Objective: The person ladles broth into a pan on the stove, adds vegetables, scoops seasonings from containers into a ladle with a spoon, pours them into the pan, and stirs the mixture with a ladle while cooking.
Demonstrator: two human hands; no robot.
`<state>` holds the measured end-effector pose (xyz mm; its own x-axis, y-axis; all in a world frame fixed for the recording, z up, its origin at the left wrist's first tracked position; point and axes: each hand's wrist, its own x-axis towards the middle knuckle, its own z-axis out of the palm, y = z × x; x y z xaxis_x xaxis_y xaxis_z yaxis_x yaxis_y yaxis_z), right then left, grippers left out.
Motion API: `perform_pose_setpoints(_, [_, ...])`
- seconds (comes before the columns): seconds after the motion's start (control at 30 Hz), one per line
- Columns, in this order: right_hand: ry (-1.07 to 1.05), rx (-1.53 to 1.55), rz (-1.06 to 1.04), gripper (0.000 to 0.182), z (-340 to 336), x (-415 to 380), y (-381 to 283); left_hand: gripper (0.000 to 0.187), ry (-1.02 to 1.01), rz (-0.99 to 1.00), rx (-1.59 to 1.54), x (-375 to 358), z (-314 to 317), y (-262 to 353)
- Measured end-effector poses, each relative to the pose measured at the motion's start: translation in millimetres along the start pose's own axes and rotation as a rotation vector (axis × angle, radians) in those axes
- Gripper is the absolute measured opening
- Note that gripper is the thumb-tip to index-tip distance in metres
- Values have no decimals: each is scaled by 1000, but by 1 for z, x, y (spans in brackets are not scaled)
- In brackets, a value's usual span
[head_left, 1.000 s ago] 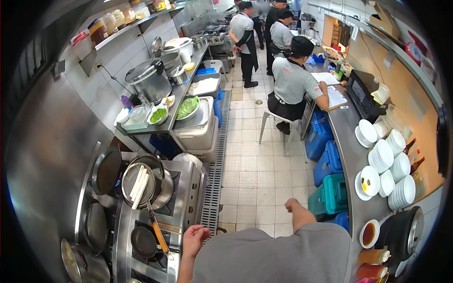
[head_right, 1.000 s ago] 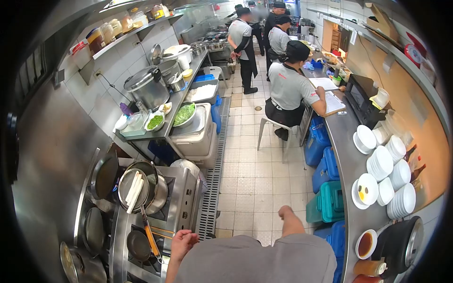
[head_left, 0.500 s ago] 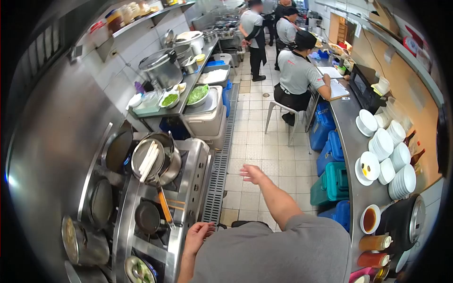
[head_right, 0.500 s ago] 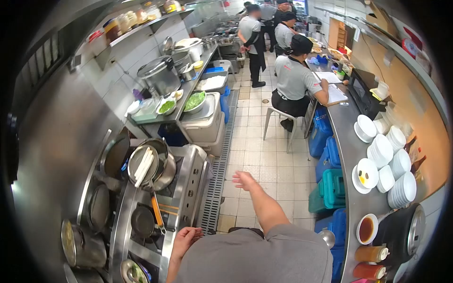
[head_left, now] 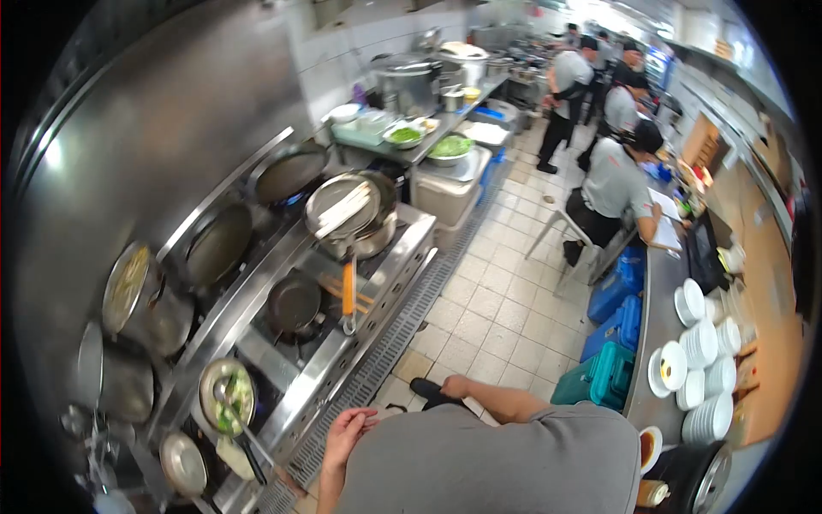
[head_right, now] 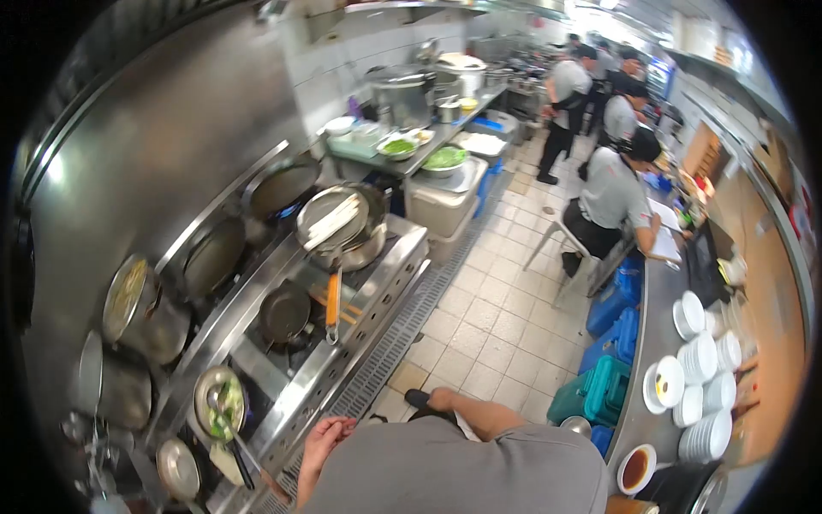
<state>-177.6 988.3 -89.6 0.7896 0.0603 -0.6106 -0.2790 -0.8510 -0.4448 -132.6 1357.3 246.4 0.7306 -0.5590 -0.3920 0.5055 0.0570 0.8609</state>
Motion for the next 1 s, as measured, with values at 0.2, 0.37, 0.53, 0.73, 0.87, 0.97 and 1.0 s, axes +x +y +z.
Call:
perform_pose_setpoints(0.2, [-8, 1144, 234, 54, -120, 7, -44, 26, 54, 15, -27, -8, -9, 1])
perform_pose_setpoints(0.37, [-180, 1659, -189, 65, -235, 13, -190, 26, 126, 27, -13, 16, -7, 12])
perform_pose_setpoints(0.53, [-458, 1857, -350, 56, -308, 31, -264, 25, 263, 36, -61, 74, 6, 22])
perform_pose_setpoints(0.73, [-222, 1770, -135, 20, -356, -4, -214, 24, 334, 123, -31, 153, 20, 37])
perform_pose_setpoints(0.87, [-269, 1580, -212, 22, -398, -11, -123, 37, 450, 337, 498, 211, 44, 94])
perform_pose_setpoints(0.97, [-238, 1448, -198, 23, -425, -18, -99, 46, 420, 396, 925, 256, 58, 163])
perform_pose_setpoints(1.0, [-225, 1453, -202, 23, -433, -21, -99, 46, 420, 489, 957, 284, 46, 170])
